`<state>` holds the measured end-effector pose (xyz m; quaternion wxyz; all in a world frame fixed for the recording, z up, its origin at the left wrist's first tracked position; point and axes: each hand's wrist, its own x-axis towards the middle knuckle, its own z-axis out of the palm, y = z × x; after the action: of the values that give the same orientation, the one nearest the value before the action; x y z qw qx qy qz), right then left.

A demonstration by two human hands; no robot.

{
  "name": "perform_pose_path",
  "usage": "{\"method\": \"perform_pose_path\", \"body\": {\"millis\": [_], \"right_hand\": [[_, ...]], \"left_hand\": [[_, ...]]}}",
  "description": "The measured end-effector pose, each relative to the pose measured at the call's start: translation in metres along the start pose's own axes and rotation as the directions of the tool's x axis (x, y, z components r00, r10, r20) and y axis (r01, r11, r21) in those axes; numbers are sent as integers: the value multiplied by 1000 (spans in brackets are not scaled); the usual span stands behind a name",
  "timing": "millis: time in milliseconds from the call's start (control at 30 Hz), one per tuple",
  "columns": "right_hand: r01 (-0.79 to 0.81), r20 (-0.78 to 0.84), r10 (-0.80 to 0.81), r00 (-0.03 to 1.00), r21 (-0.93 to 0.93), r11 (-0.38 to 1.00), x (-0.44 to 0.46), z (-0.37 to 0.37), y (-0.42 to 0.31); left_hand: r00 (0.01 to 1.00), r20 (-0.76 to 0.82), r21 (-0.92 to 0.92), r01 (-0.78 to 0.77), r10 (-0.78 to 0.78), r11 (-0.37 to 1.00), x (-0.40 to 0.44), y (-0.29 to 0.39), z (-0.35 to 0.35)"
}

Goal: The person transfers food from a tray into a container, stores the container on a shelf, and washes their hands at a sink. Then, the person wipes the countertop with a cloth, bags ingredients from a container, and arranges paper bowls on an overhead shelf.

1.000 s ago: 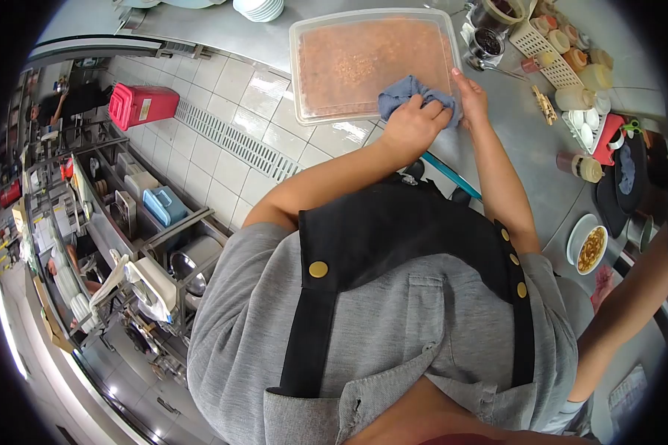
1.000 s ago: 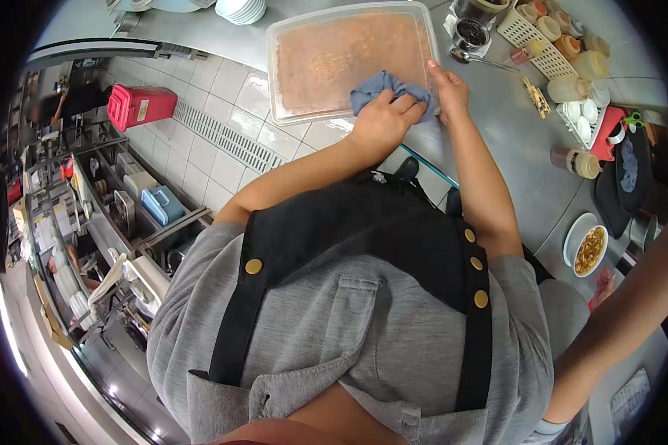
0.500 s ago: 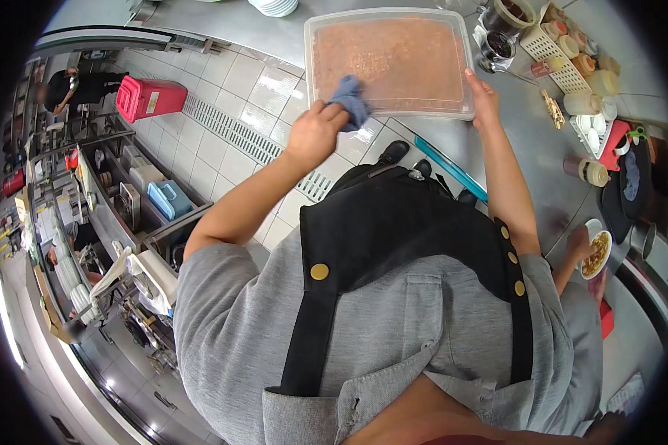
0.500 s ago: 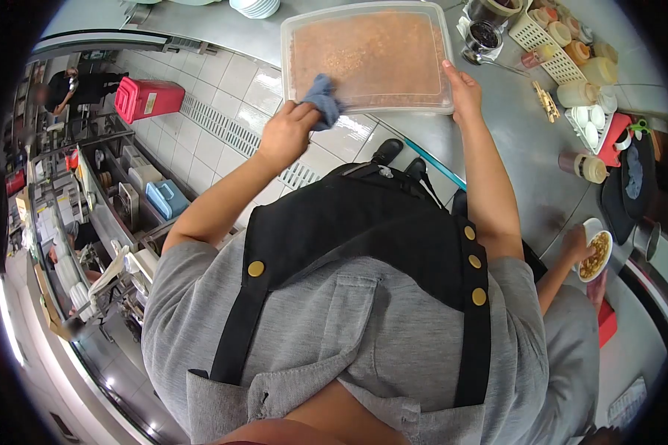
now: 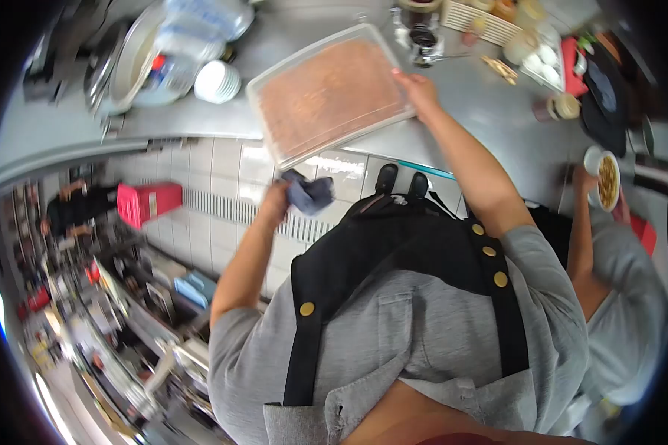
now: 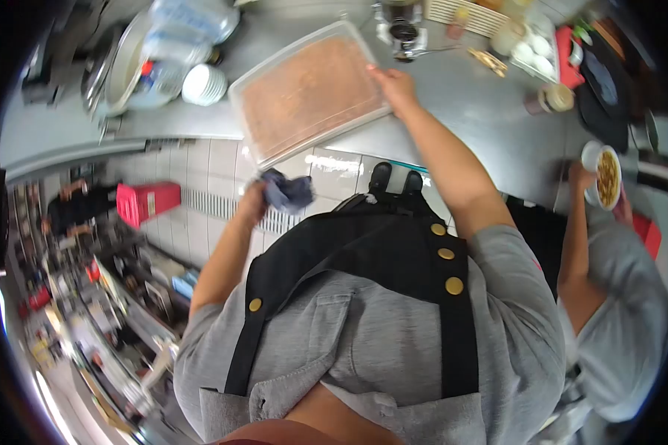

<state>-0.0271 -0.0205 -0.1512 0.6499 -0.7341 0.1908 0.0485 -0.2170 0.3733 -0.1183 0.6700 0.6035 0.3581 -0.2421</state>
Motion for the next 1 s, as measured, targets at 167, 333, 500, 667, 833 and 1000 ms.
{"method": "perform_pose_path", "body": {"millis": [167, 333, 500, 667, 833, 1000], "right_hand": [[37, -126, -47, 991, -84, 996, -22, -19, 21], [-531, 422, 354, 834, 444, 722, -147, -80, -14], [32, 114, -57, 992, 210, 977, -124, -133, 15], [91, -88, -301, 949, -842, 531, -113, -146, -14], [453, 211, -402, 891, -474, 755, -14, -52, -61], [196, 141, -138, 980, -626, 755, 85, 39, -108]], "left_hand": [[865, 497, 158, -19, -63, 987, -55, 19, 150], [738, 620, 67, -390, 268, 918, -73, 50, 234], [316, 770, 465, -873, 553, -149, -45, 90, 221], [477, 76, 746, -610, 876, 267, 66, 157, 77], [576, -353, 812, -203, 737, 547, 134, 205, 24], [878, -260, 365, -297, 403, 883, 212, 217, -8]]}}
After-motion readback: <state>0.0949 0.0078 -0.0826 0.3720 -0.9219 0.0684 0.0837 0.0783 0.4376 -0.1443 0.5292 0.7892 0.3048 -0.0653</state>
